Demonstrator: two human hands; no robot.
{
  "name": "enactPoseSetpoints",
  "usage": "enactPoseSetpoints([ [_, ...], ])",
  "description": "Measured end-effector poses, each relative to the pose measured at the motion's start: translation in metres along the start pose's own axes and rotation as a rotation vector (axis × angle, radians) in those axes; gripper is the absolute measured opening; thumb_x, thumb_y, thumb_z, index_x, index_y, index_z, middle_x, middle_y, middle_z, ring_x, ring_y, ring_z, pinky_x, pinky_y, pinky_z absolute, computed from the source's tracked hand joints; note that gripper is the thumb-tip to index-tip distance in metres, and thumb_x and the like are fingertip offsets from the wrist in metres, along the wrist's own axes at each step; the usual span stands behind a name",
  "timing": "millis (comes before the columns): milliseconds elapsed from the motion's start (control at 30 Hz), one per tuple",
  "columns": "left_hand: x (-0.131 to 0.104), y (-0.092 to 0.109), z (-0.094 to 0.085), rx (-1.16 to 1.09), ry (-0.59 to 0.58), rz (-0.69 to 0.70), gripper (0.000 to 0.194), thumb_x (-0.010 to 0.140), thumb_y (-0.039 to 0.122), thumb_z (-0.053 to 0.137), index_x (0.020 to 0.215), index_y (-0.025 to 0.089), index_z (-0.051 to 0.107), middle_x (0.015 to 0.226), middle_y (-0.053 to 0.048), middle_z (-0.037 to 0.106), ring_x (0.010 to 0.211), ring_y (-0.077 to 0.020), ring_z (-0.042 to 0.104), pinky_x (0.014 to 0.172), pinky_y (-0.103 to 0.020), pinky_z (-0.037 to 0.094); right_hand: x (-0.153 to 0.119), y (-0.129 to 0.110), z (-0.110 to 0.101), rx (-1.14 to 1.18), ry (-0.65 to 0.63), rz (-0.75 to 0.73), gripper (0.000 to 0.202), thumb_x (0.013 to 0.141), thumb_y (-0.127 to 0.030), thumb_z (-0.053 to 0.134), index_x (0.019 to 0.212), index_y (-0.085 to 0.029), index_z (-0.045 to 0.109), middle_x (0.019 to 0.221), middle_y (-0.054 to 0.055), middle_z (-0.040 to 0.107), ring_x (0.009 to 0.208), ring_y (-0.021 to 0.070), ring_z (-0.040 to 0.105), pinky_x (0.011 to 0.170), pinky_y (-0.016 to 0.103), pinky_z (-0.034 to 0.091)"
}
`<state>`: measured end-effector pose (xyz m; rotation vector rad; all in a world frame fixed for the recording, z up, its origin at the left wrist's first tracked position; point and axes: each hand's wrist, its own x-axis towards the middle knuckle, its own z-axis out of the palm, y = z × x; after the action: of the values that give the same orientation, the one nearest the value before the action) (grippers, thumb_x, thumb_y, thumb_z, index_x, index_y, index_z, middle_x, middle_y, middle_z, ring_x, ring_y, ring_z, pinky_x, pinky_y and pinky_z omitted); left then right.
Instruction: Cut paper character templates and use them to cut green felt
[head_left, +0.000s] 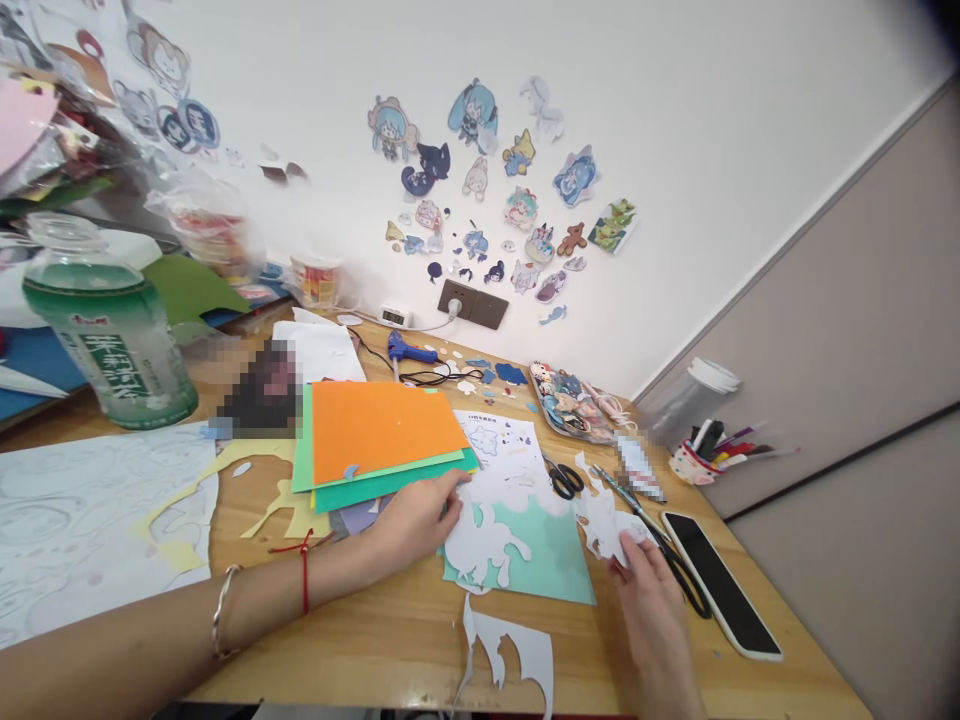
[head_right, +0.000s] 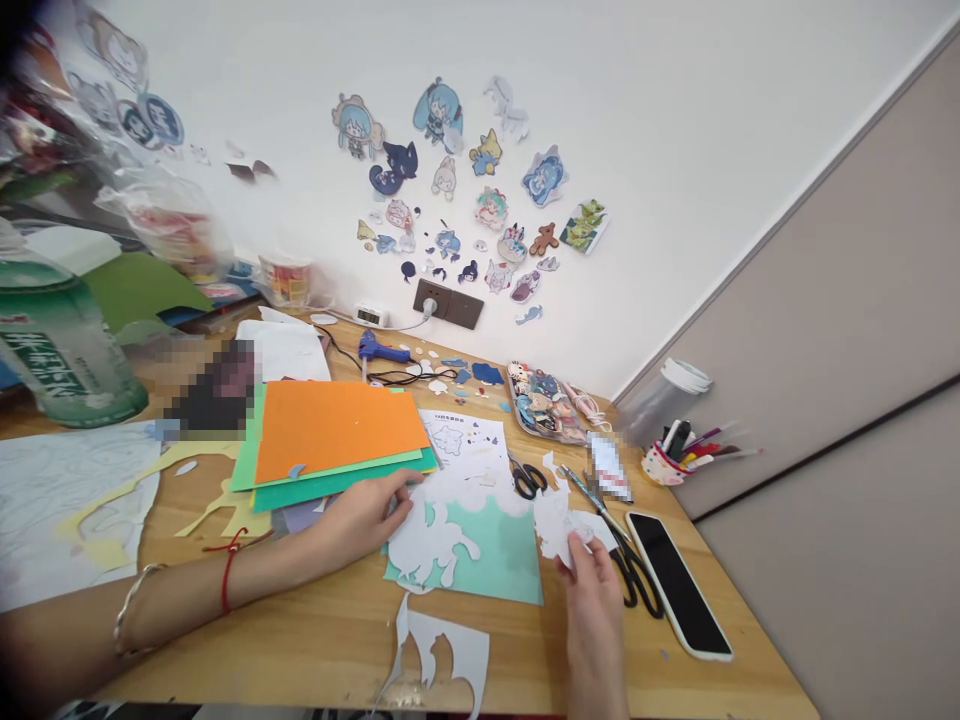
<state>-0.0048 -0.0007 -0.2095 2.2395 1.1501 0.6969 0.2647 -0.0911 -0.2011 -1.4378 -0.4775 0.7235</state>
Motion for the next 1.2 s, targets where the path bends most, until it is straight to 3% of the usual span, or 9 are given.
enactPoseSetpoints([
  [200, 0.0, 0.0, -0.001, 0.134, -0.03, 0.053, 0.035, 0.088, 0.025, 0.035, 0.118, 0.023, 0.051, 0.094, -0.005, 0.07, 0.081, -0.0251, 0.066, 0.065, -0.031, 0.046, 0.004, 0.003, -0.016, -0.155, -0.084, 0.053, 0.051, 0.053, -0.043, 0.078, 0.093, -0.018, 0.057, 0.092, 0.001, 0.062, 0.08, 0.0138, 0.056, 0.066, 0.019, 0.047],
  [300, -0.001, 0.0, -0.002, 0.184, -0.041, 0.086, 0.034, 0.088, 0.026, 0.035, 0.118, 0.024, 0.051, 0.106, -0.005, 0.066, 0.09, -0.0255, 0.064, 0.07, -0.033, 0.047, 0.007, 0.002, -0.013, -0.259, -0.199, 0.055, 0.045, 0.057, -0.043, 0.076, 0.089, -0.016, 0.06, 0.087, 0.002, 0.064, 0.074, 0.0141, 0.056, 0.063, 0.02, 0.045],
  [467, -0.003, 0.0, -0.002, 0.253, -0.045, 0.107, 0.033, 0.088, 0.031, 0.037, 0.116, 0.021, 0.05, 0.109, -0.008, 0.059, 0.085, -0.0249, 0.062, 0.065, -0.034, 0.048, 0.008, -0.002, 0.001, -0.394, -0.329, 0.006, 0.041, 0.058, -0.045, 0.073, 0.084, -0.015, 0.063, 0.077, 0.002, 0.064, 0.066, 0.0163, 0.055, 0.06, 0.024, 0.043],
  [733, -0.004, -0.001, -0.001, 0.303, -0.066, 0.144, 0.029, 0.088, 0.03, 0.035, 0.111, 0.021, 0.051, 0.104, -0.008, 0.057, 0.092, -0.0231, 0.059, 0.064, -0.031, 0.047, 0.002, -0.003, 0.015, -0.562, -0.37, -0.113, 0.032, 0.059, -0.043, 0.069, 0.077, -0.016, 0.067, 0.077, 0.004, 0.064, 0.07, 0.0199, 0.053, 0.063, 0.027, 0.042],
  [900, -0.003, -0.001, -0.001, 0.325, -0.07, 0.155, 0.026, 0.089, 0.029, 0.035, 0.107, 0.021, 0.052, 0.101, -0.007, 0.057, 0.09, -0.022, 0.058, 0.06, -0.029, 0.045, 0.002, 0.0, 0.017, -0.656, -0.411, -0.142, 0.024, 0.062, -0.038, 0.066, 0.072, -0.016, 0.067, 0.07, 0.002, 0.061, 0.065, 0.0177, 0.05, 0.06, 0.026, 0.039],
  [1100, -0.003, -0.001, -0.001, 0.346, -0.069, 0.161, 0.026, 0.089, 0.029, 0.035, 0.107, 0.021, 0.051, 0.1, -0.007, 0.057, 0.087, -0.0218, 0.058, 0.057, -0.029, 0.044, 0.005, 0.005, 0.017, -0.681, -0.348, -0.178, 0.031, 0.061, -0.035, 0.067, 0.085, -0.017, 0.063, 0.058, -0.004, 0.045, 0.056, 0.014, 0.042, 0.052, 0.025, 0.034],
  [1200, -0.003, -0.001, 0.0, 0.354, -0.067, 0.157, 0.026, 0.089, 0.03, 0.035, 0.107, 0.021, 0.051, 0.1, -0.007, 0.057, 0.086, -0.0222, 0.058, 0.056, -0.029, 0.044, 0.005, 0.004, 0.015, -0.662, -0.343, -0.183, 0.034, 0.063, -0.037, 0.065, 0.09, -0.016, 0.061, 0.061, -0.004, 0.046, 0.057, 0.0143, 0.043, 0.055, 0.025, 0.036],
])
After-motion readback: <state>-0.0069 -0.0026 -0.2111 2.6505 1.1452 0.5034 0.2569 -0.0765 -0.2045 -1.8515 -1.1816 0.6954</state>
